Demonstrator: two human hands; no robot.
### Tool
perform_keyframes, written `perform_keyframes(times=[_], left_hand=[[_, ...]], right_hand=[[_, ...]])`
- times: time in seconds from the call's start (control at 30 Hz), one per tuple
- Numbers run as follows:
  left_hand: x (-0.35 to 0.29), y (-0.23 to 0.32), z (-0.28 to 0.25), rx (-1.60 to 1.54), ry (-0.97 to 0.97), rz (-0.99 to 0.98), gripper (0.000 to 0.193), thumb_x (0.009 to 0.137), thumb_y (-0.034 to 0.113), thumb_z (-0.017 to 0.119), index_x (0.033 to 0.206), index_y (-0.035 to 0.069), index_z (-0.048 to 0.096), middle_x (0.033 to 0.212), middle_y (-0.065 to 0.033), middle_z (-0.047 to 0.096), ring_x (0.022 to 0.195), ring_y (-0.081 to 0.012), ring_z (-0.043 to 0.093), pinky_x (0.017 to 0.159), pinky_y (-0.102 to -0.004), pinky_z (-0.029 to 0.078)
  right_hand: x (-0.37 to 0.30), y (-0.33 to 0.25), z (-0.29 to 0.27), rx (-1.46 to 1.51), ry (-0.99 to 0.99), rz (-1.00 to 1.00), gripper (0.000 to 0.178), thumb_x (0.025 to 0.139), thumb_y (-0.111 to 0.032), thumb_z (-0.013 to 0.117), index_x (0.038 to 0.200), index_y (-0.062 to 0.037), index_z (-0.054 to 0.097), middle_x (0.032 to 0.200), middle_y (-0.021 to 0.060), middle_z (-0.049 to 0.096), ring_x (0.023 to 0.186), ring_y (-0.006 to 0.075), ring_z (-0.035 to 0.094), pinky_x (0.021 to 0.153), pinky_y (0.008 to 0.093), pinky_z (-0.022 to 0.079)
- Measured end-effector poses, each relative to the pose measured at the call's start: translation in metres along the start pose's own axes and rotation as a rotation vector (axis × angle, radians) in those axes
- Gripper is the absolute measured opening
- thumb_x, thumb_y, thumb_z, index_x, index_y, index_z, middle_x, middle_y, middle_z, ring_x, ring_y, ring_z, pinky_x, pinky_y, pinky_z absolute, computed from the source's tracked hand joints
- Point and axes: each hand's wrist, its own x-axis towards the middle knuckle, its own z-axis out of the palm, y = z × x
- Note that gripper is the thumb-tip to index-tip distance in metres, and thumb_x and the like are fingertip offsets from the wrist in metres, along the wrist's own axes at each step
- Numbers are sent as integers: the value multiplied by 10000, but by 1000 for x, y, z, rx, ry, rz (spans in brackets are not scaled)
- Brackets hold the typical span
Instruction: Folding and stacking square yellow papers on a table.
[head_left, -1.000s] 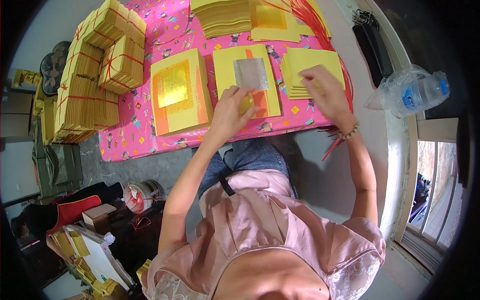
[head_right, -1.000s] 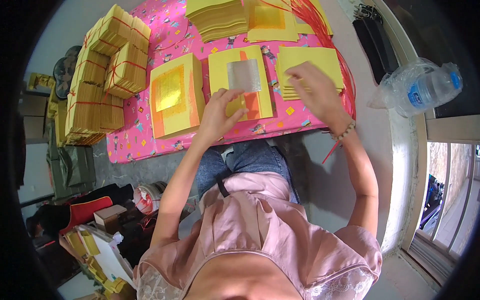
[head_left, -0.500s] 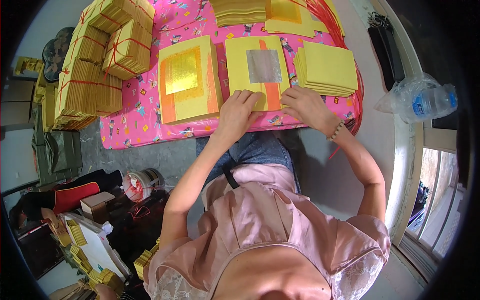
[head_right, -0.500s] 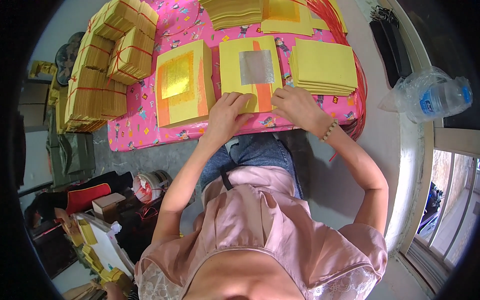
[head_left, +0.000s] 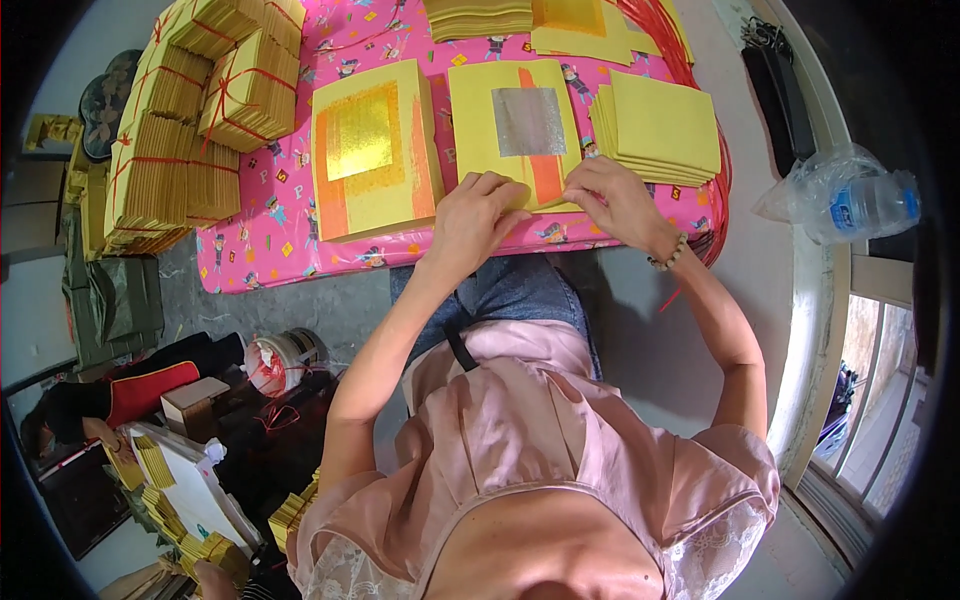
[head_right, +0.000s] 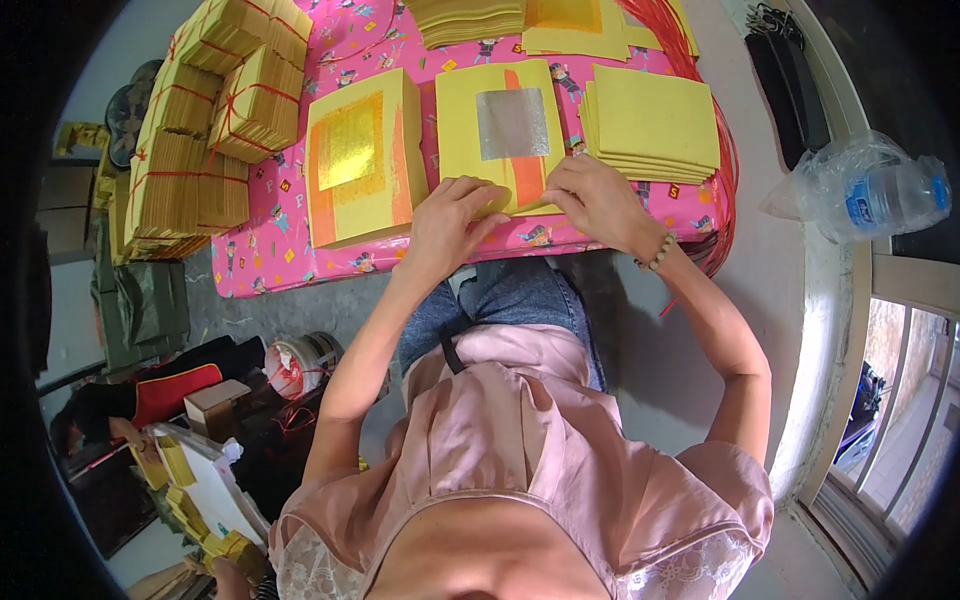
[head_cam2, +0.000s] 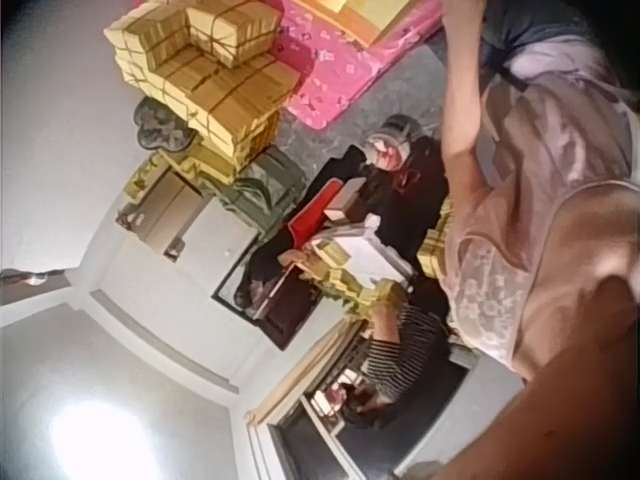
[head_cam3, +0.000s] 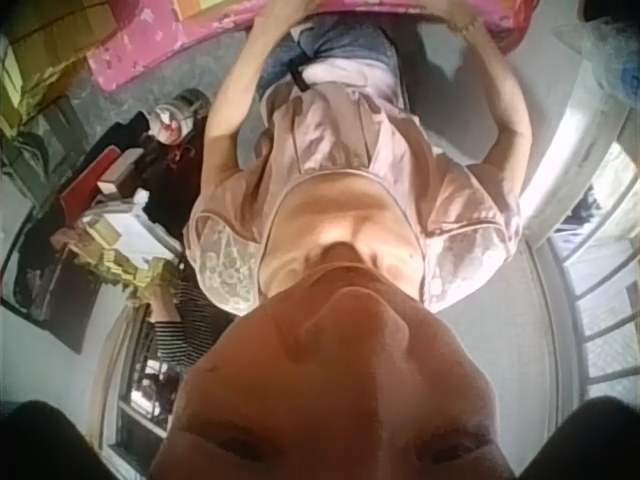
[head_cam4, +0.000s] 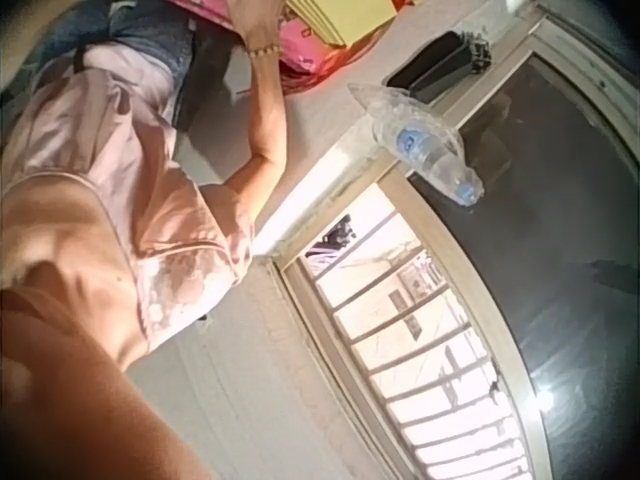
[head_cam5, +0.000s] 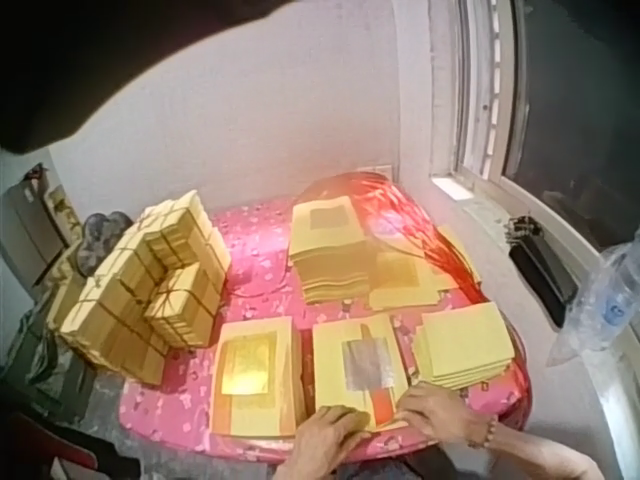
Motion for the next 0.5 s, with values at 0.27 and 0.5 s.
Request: perform_keyframes(times=[0.27, 0.5], left_hand=[[1, -2, 0, -14, 33, 15, 235, 826, 183, 736, 1041, 92, 707, 1000, -73, 672, 947, -281, 630, 800, -393, 528], [1, -3, -1, -1, 5, -2, 236, 823, 205, 752, 1033, 98, 737, 1024, -71, 687, 940, -281, 643, 805, -391, 534]], right_hand=[[2, 4, 0, 48, -2, 23, 136, 897, -131, 660, 871, 1, 651, 831, 135, 643, 823, 324, 604, 765, 404, 495], [2, 5, -1, 93, 0, 46, 162, 890, -152, 659, 849, 4, 660, 804, 147, 634, 815, 338, 605, 763, 416, 492]])
